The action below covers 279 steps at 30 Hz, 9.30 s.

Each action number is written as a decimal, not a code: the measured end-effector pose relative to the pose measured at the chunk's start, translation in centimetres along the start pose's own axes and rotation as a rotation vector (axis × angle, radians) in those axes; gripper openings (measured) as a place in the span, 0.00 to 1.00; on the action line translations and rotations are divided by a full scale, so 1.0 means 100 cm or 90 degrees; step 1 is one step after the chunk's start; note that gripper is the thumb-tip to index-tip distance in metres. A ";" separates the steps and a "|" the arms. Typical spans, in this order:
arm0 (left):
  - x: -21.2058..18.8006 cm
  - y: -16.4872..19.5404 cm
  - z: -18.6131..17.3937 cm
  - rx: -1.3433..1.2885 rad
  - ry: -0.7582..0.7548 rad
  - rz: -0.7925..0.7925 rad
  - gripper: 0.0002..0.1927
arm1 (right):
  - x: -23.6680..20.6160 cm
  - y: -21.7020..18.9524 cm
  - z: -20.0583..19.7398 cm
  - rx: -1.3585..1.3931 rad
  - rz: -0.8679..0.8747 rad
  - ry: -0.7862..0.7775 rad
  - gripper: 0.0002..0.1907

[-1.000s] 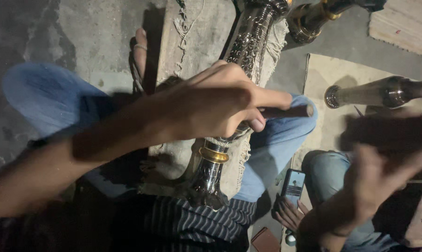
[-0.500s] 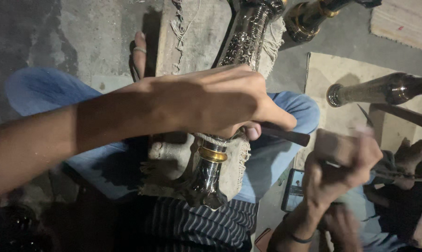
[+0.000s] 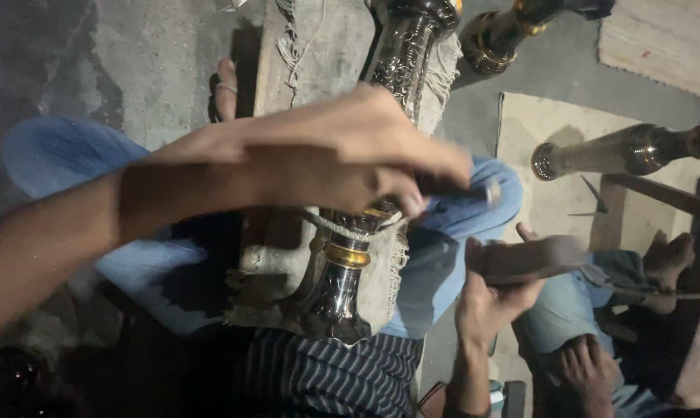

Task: The person sits cross-legged on the floor with an ornate brass vase-shaped object laid on a cloth pad on their lap. They hold a chisel against the engraved surface and repeatedly strike it with a wooden mallet, repositioning the chisel to cut decorative patterns across the metal body.

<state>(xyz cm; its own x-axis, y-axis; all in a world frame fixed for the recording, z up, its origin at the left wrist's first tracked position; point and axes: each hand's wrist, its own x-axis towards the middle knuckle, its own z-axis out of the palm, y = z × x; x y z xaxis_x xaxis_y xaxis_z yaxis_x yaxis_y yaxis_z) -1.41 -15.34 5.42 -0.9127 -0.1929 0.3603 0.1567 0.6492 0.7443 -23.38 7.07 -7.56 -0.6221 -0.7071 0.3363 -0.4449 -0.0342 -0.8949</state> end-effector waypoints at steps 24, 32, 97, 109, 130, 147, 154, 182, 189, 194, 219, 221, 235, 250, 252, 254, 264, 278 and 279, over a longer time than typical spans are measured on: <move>-0.026 -0.002 0.007 -0.072 0.180 -0.116 0.19 | 0.153 -0.133 0.011 -0.316 -0.430 -0.339 0.29; -0.039 -0.006 0.021 0.054 0.258 -0.019 0.13 | 0.173 -0.144 0.018 -0.243 -0.423 -0.371 0.30; -0.013 -0.009 -0.011 -0.032 -0.098 -0.121 0.13 | 0.124 -0.130 0.008 -0.517 -0.490 -0.129 0.29; -0.028 -0.015 0.001 -0.056 0.066 -0.045 0.22 | 0.129 -0.139 0.022 -0.022 -0.232 -0.187 0.18; -0.064 -0.004 0.052 0.062 0.429 -0.183 0.06 | 0.180 -0.216 0.055 -0.433 -0.534 -0.529 0.21; -0.057 0.026 0.077 -0.185 0.709 -0.215 0.01 | 0.178 -0.243 0.081 -0.492 -0.623 -0.554 0.25; -0.057 -0.005 0.048 -0.051 0.441 -0.107 0.07 | 0.167 -0.218 0.061 -0.333 -0.511 -0.486 0.30; -0.035 -0.017 0.021 -0.045 0.181 0.011 0.21 | 0.130 -0.164 0.027 -0.623 -0.506 -0.266 0.36; -0.026 -0.010 0.012 0.012 0.055 -0.071 0.18 | 0.117 -0.135 0.002 -0.577 -0.484 -0.226 0.35; -0.022 0.000 0.005 0.069 -0.006 -0.108 0.30 | 0.102 -0.121 0.013 -0.509 -0.398 -0.159 0.34; -0.247 -0.014 0.003 0.234 0.673 -0.447 0.05 | 0.074 0.060 0.007 -0.411 0.075 -0.223 0.31; -0.245 -0.010 0.012 0.274 0.703 -0.482 0.01 | 0.077 0.057 0.008 -0.349 0.001 -0.211 0.29; -0.201 0.028 0.000 0.475 0.690 -0.551 0.14 | 0.101 0.033 0.015 -0.207 0.031 -0.206 0.17; -0.190 0.043 -0.008 0.494 0.611 -0.675 0.16 | 0.108 -0.002 0.014 -0.073 0.186 -0.285 0.12; -0.189 0.045 -0.008 0.483 0.611 -0.688 0.15 | 0.108 -0.003 0.016 -0.066 0.192 -0.290 0.12; -0.187 0.046 -0.008 0.496 0.614 -0.657 0.14 | 0.109 -0.004 0.017 -0.027 0.218 -0.299 0.13; -0.186 0.044 -0.009 0.492 0.598 -0.658 0.18 | 0.111 -0.009 0.021 -0.010 0.237 -0.318 0.13; -0.177 0.054 -0.010 0.503 0.563 -0.693 0.17 | 0.111 -0.016 0.020 -0.024 0.221 -0.333 0.12; -0.177 0.054 -0.010 0.504 0.566 -0.676 0.16 | 0.112 -0.015 0.020 -0.029 0.225 -0.331 0.12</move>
<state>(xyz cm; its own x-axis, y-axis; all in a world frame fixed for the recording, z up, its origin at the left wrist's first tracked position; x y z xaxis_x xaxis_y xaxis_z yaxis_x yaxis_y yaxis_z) 15.94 -9.16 3.60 0.0705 -0.9510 0.3012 -0.8641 0.0926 0.4947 -28.36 -2.16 -3.01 -0.3469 -0.9216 -0.1740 -0.3046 0.2861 -0.9085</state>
